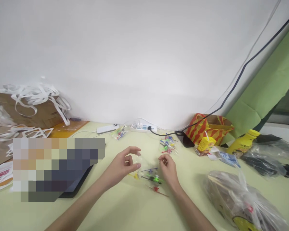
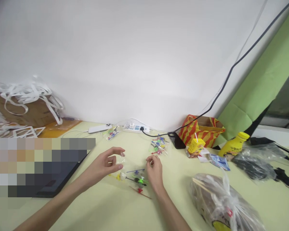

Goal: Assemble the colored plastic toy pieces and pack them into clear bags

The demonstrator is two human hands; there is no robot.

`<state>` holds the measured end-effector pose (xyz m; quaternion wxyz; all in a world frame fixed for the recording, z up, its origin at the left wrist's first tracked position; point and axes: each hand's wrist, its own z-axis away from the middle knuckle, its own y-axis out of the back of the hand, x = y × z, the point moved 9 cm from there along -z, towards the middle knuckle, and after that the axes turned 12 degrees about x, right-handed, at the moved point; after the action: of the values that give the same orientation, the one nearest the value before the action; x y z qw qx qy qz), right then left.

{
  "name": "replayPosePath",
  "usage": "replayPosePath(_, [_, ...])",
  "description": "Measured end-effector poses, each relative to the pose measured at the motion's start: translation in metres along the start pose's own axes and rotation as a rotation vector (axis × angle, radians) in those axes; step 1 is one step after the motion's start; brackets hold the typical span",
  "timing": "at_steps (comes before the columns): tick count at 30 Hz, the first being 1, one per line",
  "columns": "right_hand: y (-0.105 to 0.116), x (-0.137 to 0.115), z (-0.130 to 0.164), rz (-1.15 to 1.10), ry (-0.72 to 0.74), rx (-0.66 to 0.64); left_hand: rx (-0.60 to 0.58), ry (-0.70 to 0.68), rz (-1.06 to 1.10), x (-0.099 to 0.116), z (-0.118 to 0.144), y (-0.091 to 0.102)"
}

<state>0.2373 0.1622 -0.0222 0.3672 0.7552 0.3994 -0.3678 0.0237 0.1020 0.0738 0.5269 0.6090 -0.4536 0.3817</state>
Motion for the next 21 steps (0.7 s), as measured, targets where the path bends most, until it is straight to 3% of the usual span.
replayPosePath(9, [-0.007, -0.004, 0.001, 0.03, 0.021, -0.066, 0.082, -0.029, -0.176, 0.022, 0.006, 0.031])
replayPosePath(13, [-0.008, -0.004, 0.001, 0.037, 0.026, -0.082, 0.127, -0.021, -0.177, 0.021, 0.003, 0.048])
replayPosePath(17, [-0.009, -0.005, 0.002, 0.038, 0.028, -0.099, 0.244, -0.005, -0.2, 0.014, -0.006, 0.085])
replayPosePath(21, [-0.009, -0.006, 0.002, 0.041, 0.029, -0.101, 0.457, 0.008, -0.229, -0.005, -0.016, 0.131])
